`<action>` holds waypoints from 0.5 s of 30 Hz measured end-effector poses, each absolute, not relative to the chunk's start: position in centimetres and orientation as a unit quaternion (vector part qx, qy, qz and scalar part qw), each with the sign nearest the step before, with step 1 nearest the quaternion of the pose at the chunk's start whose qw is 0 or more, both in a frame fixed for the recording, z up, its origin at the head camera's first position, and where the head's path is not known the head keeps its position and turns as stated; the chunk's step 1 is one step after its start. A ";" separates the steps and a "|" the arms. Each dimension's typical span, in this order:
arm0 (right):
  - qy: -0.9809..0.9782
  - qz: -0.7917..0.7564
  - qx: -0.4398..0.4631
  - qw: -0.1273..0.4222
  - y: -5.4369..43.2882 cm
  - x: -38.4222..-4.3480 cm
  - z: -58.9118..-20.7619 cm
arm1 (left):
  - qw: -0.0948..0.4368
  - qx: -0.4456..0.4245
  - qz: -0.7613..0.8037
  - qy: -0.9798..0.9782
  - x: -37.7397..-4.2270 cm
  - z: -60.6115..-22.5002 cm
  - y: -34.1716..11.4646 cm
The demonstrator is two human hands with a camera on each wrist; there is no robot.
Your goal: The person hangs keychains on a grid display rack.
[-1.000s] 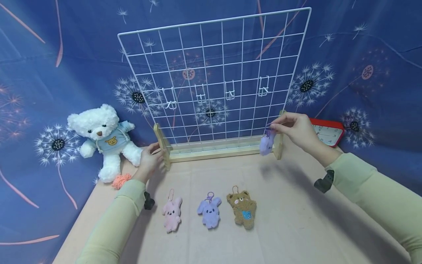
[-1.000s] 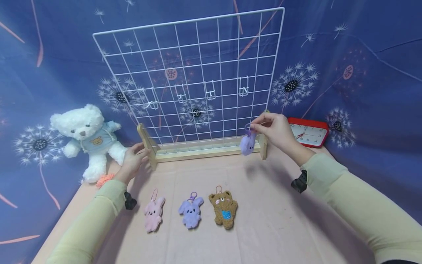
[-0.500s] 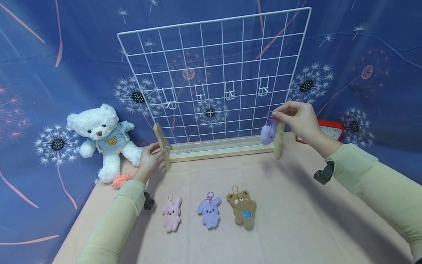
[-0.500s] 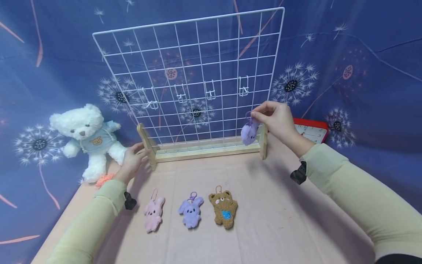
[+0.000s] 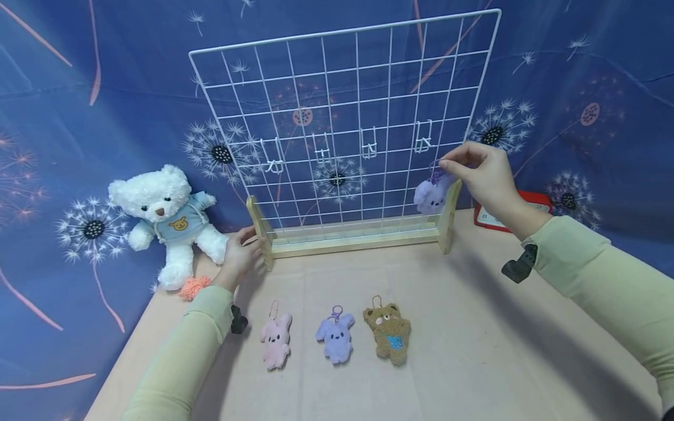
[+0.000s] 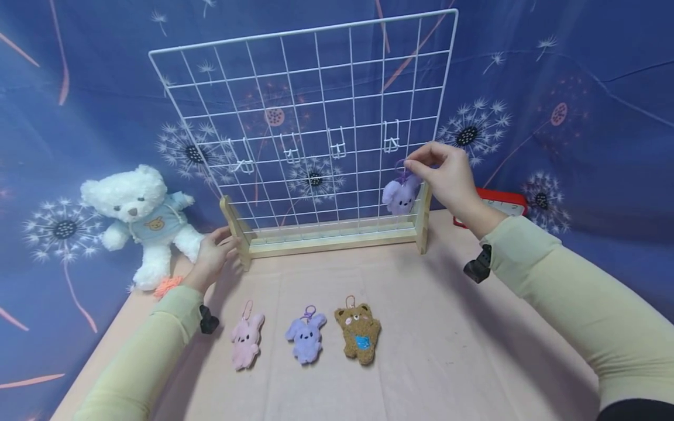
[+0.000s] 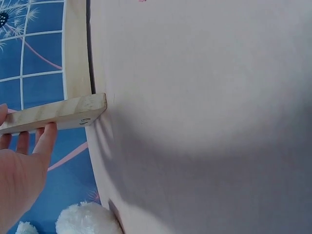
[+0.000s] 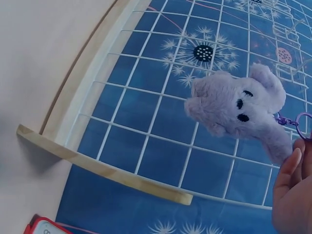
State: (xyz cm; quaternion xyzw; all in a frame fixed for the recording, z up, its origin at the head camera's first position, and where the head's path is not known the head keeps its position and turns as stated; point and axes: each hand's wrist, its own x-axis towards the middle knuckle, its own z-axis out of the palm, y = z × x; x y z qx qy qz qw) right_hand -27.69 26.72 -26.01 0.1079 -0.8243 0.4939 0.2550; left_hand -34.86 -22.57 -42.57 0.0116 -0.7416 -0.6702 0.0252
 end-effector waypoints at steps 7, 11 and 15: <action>-0.813 0.508 0.108 0.263 26.2 -28.0 -25.2 | 0.023 0.014 -0.671 -0.741 -34.8 -42.8 -22.7; -0.807 0.517 0.093 0.270 25.9 -28.2 -24.7 | 0.026 0.009 -0.673 -0.740 -34.9 -42.8 -22.7; -0.802 0.526 0.085 0.270 25.8 -28.4 -24.3 | 0.030 0.008 -0.675 -0.737 -34.9 -42.8 -22.6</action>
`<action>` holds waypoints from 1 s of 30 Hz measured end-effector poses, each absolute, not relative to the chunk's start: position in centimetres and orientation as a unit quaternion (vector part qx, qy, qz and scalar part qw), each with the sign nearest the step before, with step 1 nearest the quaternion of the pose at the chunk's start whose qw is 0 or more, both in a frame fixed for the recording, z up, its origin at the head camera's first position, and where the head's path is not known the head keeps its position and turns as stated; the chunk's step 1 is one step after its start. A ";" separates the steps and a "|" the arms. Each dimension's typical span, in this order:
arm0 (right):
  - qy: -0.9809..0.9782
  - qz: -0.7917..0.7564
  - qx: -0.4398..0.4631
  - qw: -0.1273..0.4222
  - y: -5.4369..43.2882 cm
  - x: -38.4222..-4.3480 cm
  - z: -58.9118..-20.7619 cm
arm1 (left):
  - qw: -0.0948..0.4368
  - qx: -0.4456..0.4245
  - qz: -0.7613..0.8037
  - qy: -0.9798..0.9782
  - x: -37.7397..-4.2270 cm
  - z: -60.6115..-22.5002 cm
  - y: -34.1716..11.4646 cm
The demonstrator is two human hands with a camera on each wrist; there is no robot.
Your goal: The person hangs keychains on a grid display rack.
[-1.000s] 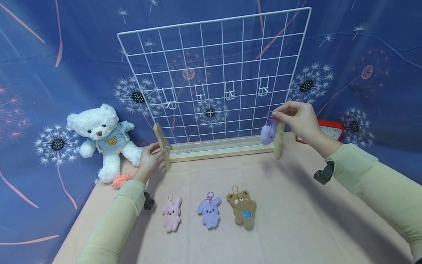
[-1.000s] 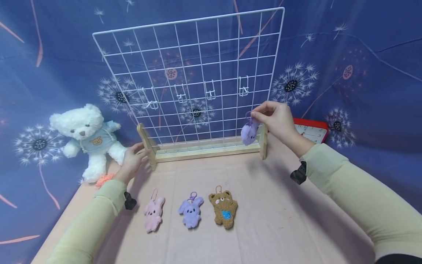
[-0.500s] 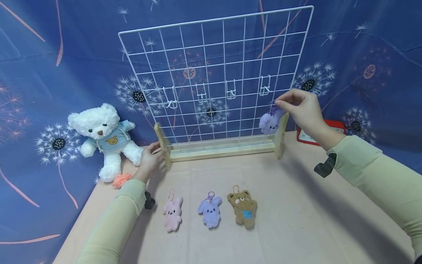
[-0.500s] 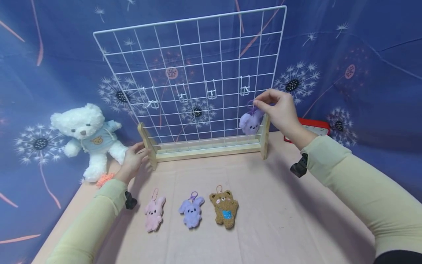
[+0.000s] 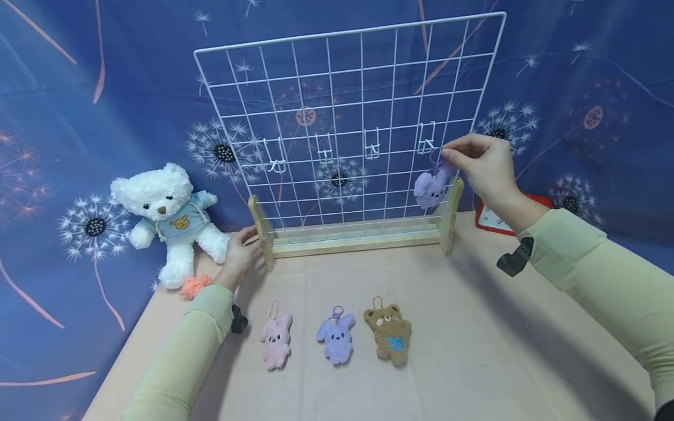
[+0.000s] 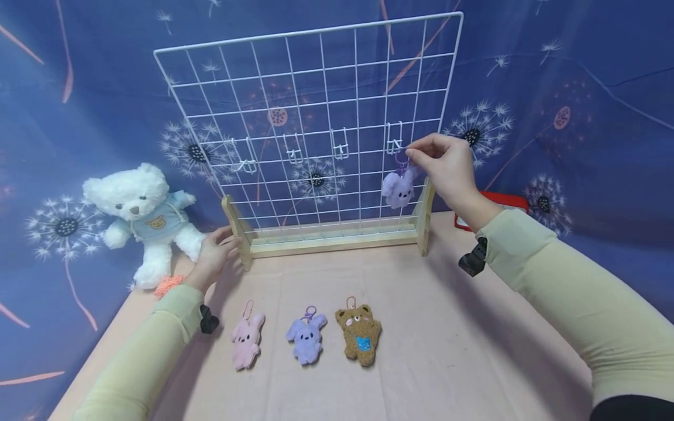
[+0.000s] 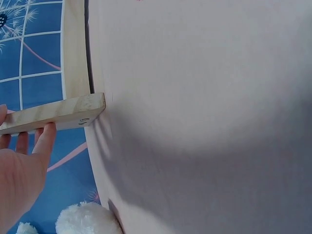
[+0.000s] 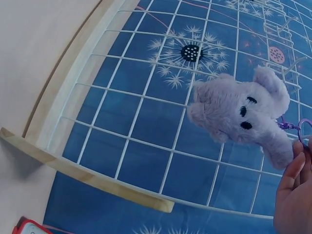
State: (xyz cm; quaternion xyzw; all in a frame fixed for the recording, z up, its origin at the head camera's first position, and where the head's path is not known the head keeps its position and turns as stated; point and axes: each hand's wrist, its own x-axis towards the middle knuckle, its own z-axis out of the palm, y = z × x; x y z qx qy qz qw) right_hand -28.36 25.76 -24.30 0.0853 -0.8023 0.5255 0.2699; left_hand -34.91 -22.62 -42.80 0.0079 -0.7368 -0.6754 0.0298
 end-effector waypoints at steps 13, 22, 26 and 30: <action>-0.810 0.524 0.050 0.258 25.4 -29.7 -24.3 | 0.028 0.007 -0.674 -0.739 -35.1 -42.8 -22.6; -0.805 0.532 0.048 0.258 24.6 -30.7 -24.2 | 0.028 0.013 -0.672 -0.740 -34.7 -42.7 -22.8; -0.803 0.533 0.049 0.262 24.4 -31.3 -24.3 | 0.030 0.012 -0.674 -0.738 -34.7 -42.7 -23.0; -0.798 0.536 0.042 0.272 24.5 -31.6 -24.6 | 0.029 0.002 -0.668 -0.744 -35.0 -42.8 -22.8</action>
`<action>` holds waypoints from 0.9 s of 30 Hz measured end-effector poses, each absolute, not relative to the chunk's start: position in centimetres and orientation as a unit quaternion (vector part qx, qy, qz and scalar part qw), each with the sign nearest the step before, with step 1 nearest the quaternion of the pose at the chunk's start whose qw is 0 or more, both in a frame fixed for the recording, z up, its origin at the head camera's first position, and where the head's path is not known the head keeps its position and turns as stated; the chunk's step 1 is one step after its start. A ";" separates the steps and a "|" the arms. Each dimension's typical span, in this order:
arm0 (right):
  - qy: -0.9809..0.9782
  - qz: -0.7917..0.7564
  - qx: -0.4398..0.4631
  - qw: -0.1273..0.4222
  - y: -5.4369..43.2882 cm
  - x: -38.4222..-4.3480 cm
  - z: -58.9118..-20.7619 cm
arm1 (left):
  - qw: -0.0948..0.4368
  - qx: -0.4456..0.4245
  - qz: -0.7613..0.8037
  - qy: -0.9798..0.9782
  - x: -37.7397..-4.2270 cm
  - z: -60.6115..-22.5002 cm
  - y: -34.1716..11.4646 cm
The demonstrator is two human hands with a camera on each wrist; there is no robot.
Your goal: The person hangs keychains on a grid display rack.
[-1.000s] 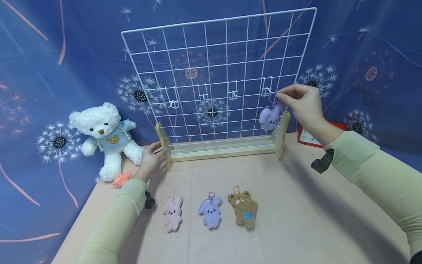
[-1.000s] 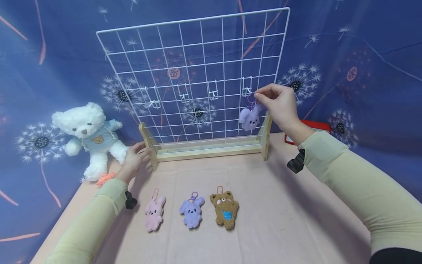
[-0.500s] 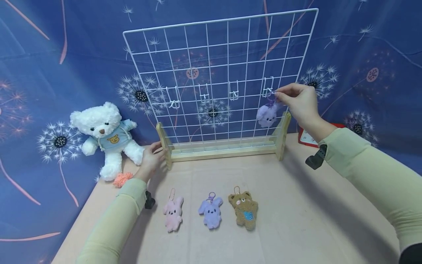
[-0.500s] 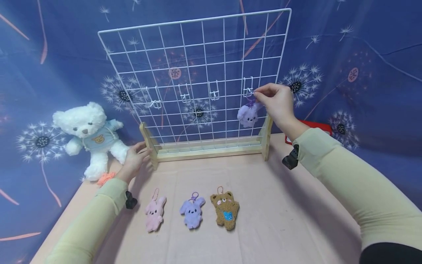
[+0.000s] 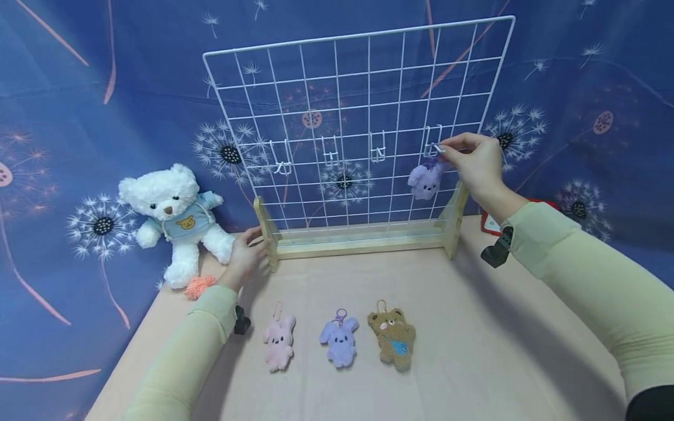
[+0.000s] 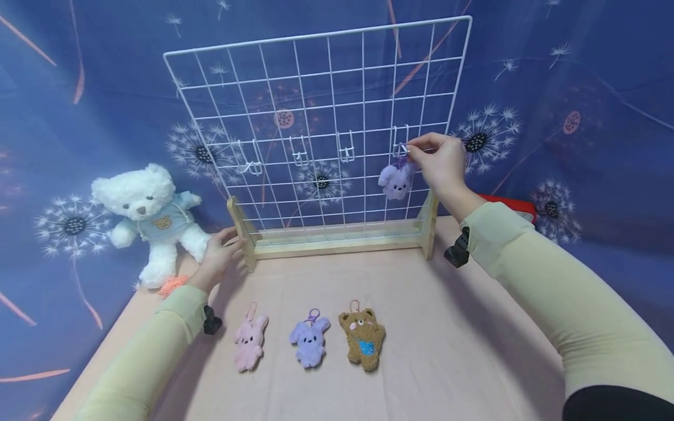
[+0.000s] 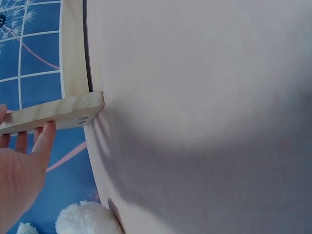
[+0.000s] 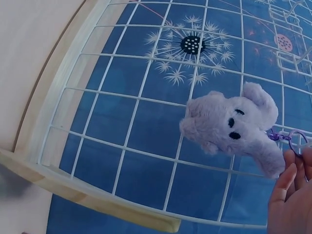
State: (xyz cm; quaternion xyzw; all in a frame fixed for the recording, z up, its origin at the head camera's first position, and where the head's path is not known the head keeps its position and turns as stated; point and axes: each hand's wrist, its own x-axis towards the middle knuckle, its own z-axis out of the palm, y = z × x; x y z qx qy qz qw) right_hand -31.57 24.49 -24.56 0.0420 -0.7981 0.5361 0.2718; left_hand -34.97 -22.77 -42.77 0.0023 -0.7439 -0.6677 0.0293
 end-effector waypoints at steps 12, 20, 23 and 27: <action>-0.797 0.528 0.035 0.291 24.6 -31.8 -24.9 | 0.029 -0.014 -0.646 -0.763 -34.1 -41.1 -22.2; -0.792 0.538 0.048 0.286 25.2 -31.6 -25.6 | 0.028 -0.008 -0.657 -0.754 -34.8 -42.4 -22.6; -0.790 0.538 0.059 0.287 25.4 -31.4 -26.1 | 0.032 -0.009 -0.654 -0.756 -34.8 -42.5 -22.6; -0.781 0.547 0.080 0.290 25.5 -30.9 -26.6 | 0.036 -0.009 -0.651 -0.758 -34.8 -42.6 -22.7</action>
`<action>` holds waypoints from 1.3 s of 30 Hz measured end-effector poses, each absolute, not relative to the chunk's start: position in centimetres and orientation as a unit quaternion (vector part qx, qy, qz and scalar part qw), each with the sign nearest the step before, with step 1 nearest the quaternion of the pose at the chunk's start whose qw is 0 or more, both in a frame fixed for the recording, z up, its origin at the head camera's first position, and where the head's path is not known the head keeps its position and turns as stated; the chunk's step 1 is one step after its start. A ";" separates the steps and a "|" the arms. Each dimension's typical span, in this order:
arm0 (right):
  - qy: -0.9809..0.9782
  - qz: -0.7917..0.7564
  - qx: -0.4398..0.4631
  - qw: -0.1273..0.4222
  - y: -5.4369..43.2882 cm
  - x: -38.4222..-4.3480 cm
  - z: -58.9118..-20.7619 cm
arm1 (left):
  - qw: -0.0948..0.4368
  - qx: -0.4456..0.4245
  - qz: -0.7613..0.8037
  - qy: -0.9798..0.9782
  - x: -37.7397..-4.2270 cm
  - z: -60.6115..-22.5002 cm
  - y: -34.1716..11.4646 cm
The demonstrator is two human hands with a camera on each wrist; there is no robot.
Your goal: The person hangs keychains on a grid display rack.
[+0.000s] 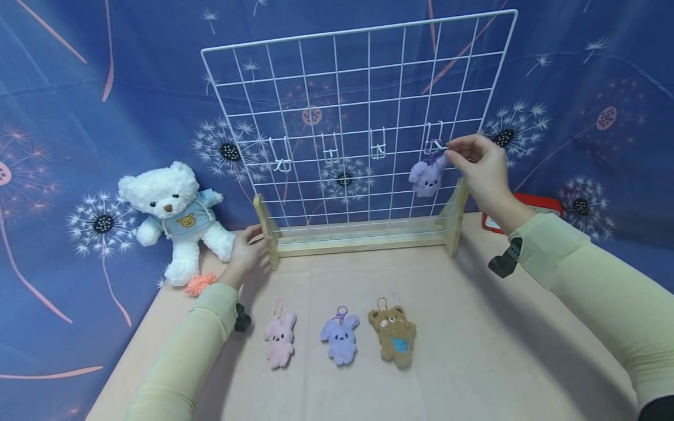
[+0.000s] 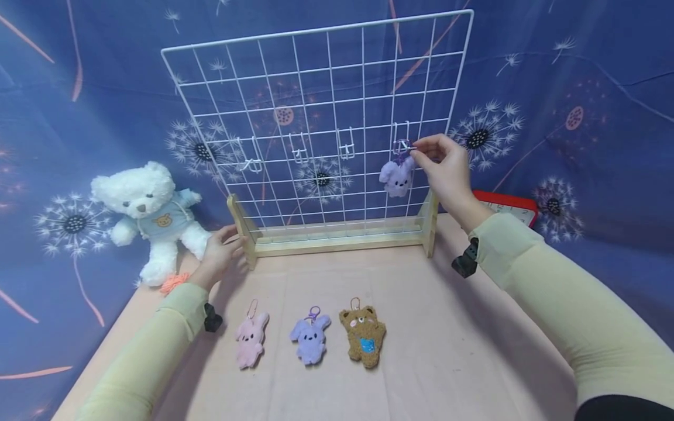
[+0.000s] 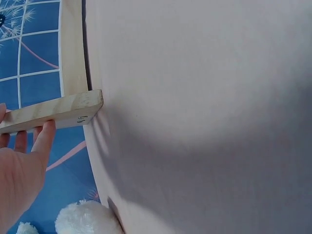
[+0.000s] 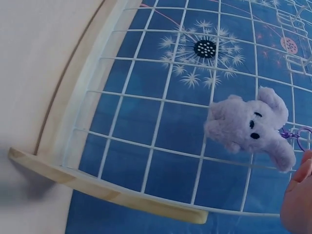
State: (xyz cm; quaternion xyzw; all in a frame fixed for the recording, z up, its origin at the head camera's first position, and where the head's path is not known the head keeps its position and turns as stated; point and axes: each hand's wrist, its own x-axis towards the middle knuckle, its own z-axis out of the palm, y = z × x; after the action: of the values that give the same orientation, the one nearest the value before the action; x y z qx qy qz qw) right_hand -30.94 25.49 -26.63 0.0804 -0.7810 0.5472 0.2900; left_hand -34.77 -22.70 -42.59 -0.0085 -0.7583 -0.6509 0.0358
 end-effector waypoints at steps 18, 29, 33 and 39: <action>-0.765 0.591 0.153 0.206 25.3 -29.0 -32.2 | 0.037 0.003 -0.643 -0.765 -34.8 -42.9 -22.7; -0.791 0.567 0.184 0.141 23.5 -27.9 -36.9 | 0.042 0.000 -0.641 -0.766 -35.0 -42.8 -22.6; -0.802 0.553 0.192 0.120 22.5 -27.6 -38.6 | 0.041 0.002 -0.641 -0.766 -34.9 -42.7 -22.6; -0.805 0.545 0.215 0.091 21.5 -27.3 -41.2 | 0.038 0.002 -0.646 -0.762 -34.8 -42.6 -22.5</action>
State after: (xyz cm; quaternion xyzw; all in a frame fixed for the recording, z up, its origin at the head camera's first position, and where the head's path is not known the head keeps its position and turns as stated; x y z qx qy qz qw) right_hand -27.32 21.46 -41.16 0.2150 -0.8054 0.5447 0.0914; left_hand -34.76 -22.55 -42.57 0.0021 -0.7621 -0.6463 0.0384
